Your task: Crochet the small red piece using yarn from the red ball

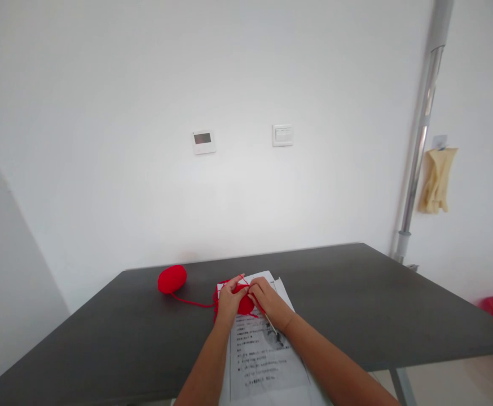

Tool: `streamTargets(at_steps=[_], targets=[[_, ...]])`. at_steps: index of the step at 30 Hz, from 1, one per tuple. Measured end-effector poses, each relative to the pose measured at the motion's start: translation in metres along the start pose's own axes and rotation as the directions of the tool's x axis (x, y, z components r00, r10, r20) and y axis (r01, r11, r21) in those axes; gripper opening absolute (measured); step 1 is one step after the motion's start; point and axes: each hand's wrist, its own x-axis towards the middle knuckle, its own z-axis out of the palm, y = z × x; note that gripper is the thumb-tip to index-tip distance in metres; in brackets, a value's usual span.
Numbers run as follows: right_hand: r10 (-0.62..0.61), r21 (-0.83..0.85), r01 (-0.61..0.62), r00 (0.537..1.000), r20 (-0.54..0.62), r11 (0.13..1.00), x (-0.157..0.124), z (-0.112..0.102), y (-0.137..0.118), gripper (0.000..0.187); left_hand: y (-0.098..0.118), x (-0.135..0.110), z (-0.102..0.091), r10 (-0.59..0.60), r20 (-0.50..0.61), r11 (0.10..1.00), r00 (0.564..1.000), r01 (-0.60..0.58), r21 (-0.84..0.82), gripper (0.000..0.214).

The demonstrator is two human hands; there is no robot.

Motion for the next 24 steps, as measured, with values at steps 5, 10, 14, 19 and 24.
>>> streamTargets(at_steps=[5, 10, 14, 19, 24], targets=[[0.041, 0.082, -0.040, 0.999, -0.011, 0.996, -0.002, 0.001, 0.001, 0.015, 0.004, 0.000, -0.001, 0.084, -0.027, 0.987, 0.996, -0.080, 0.141, 0.036], [0.125, 0.195, -0.122, 0.992, -0.001, 0.973, -0.004, 0.001, 0.003, 0.014, 0.007, 0.002, -0.002, 0.061, -0.146, 0.981, 0.987, -0.033, 0.193, 0.033], [0.344, 0.333, -0.326, 0.939, 0.007, 0.884, -0.004, 0.001, 0.006, 0.015, 0.005, 0.005, -0.005, 0.025, -0.143, 0.988, 0.989, -0.003, 0.155, 0.033], [0.489, 0.515, -0.446, 0.870, 0.060, 0.732, -0.002, -0.004, 0.008, 0.017, 0.000, 0.007, -0.006, -0.051, -0.092, 0.997, 0.994, 0.057, 0.055, 0.037], [0.523, 0.588, -0.467, 0.848, 0.086, 0.660, -0.001, -0.010, 0.010, 0.016, 0.000, 0.004, -0.004, -0.129, -0.065, 0.990, 0.989, 0.126, -0.059, 0.043]])
